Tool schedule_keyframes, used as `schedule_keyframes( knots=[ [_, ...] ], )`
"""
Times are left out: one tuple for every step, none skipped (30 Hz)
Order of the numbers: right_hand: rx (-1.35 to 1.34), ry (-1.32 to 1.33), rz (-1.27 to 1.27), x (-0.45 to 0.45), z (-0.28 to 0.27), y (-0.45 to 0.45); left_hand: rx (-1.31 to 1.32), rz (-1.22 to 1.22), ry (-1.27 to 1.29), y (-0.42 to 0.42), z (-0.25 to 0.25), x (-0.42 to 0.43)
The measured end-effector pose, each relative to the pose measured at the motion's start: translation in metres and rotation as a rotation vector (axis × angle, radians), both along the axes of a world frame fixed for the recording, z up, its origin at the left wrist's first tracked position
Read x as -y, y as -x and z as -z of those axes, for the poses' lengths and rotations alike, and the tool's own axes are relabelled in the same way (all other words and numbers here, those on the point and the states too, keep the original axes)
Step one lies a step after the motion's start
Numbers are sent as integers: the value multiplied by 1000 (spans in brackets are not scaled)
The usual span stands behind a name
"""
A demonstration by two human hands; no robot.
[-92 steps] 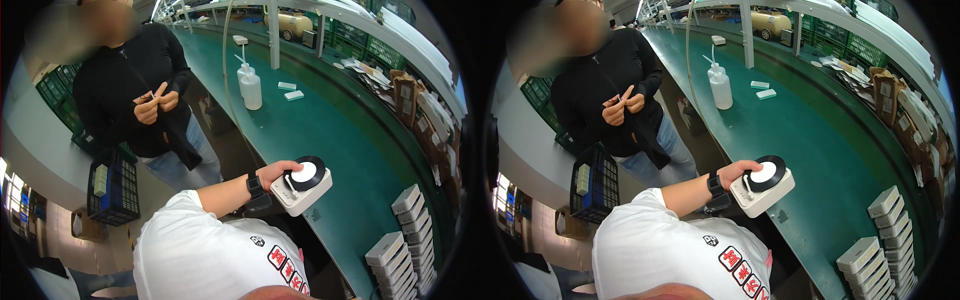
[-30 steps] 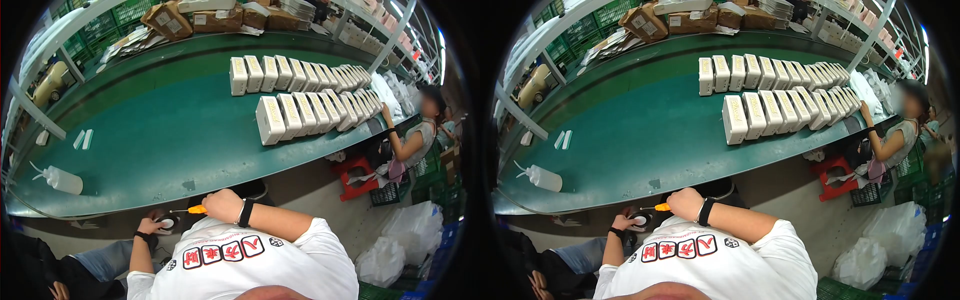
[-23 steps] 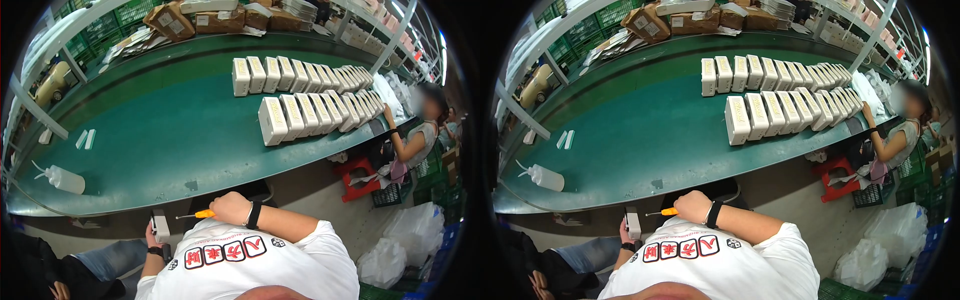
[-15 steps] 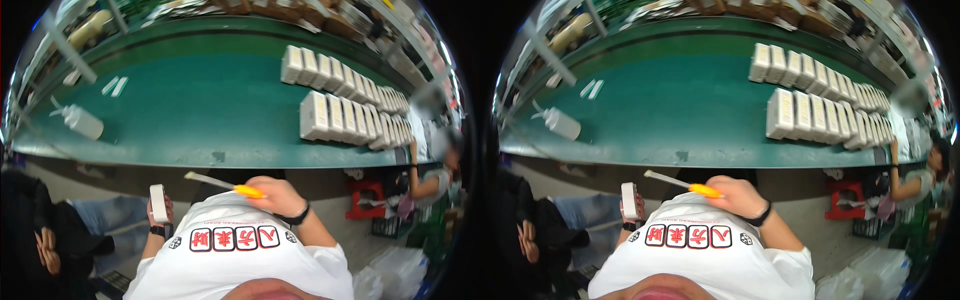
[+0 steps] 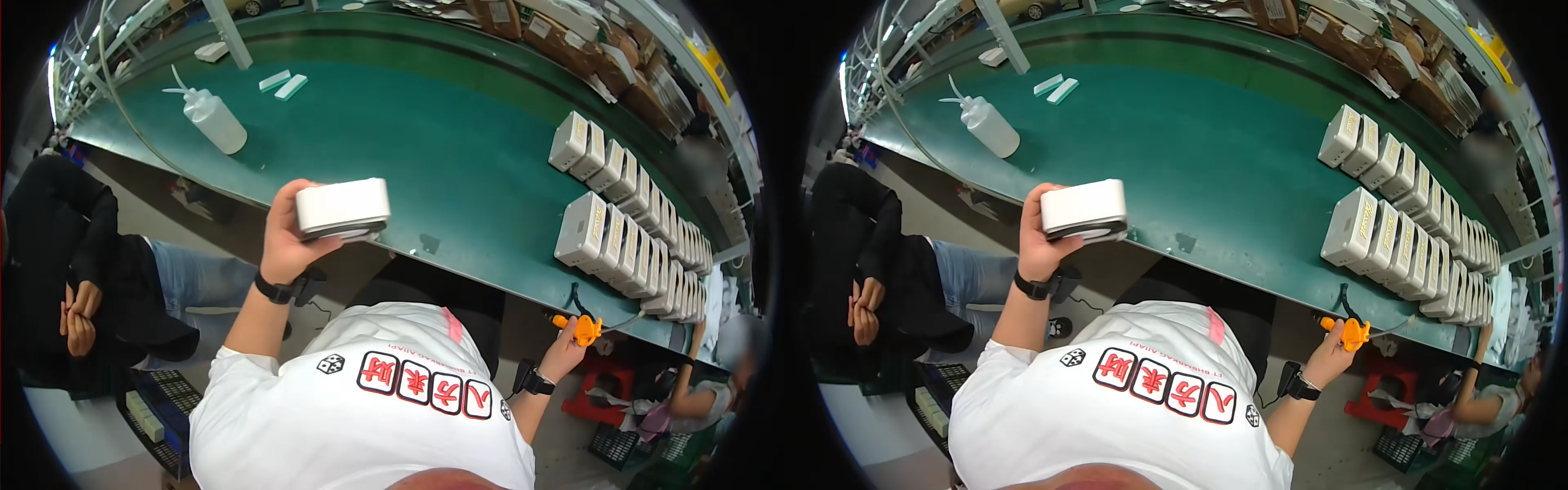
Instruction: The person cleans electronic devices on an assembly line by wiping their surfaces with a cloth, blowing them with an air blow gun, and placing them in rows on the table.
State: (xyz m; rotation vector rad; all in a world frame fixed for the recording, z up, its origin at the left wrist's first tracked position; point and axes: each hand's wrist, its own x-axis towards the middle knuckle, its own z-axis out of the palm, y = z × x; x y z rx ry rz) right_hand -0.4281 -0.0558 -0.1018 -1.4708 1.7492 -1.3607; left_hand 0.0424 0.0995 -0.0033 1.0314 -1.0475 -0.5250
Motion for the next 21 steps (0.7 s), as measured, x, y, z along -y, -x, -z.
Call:
schedule_keyframes(
  knots=[
    [-26, -69, 8, 3, 7, 4, 41, -6, 69, 7, -5, 11],
    [-8, -255, -8, 5, 12, 11, 21, -25, 79, 10, -5, 18],
    [137, -247, -13, 4, 23, 9, 56, -40, 98, 13, -6, 25],
    [281, -238, -20, 1, 25, -4, 90, -56, 118, 15, -8, 30],
    [421, -232, -26, -3, 25, -10, 120, -73, 133, 18, -9, 34],
    [445, -569, -49, -11, 21, -4, 137, -89, 151, 20, -9, 39],
    [457, -629, -213, -20, 16, -10, 202, -102, 148, 19, -10, 43],
    [587, -691, -388, -24, 8, -11, 267, -115, 145, 18, -12, 46],
    [718, -749, -565, -28, -2, -12, 332, -128, 141, 17, -14, 50],
    [828, -724, -702, -27, -22, -21, 331, -138, 145, 19, -15, 53],
    [863, -703, -814, -26, -55, -38, 330, -145, 146, 22, -17, 58],
    [786, -563, -921, -20, -72, -51, 330, -151, 148, 25, -18, 61],
    [703, -421, -1020, -14, -87, -64, 374, -138, 150, 25, -18, 64],
    [575, -220, -1007, -8, -106, -83, 416, -123, 153, 26, -19, 67],
    [440, -21, -986, -2, -124, -103, 459, -109, 160, 28, -19, 70],
    [395, 150, -951, 3, -140, -125, 467, -111, 167, 31, -20, 72],
    [347, 323, -913, 7, -153, -147, 476, -116, 177, 34, -22, 75],
    [350, 439, -865, 11, -160, -168, 486, -122, 188, 37, -24, 77],
    [351, 551, -816, 16, -165, -188, 500, -121, 191, 38, -26, 78],
    [314, 610, -841, 24, -164, -204, 513, -121, 194, 40, -28, 79],
    [275, 669, -861, 30, -161, -218, 527, -117, 198, 42, -29, 81]
  ],
)
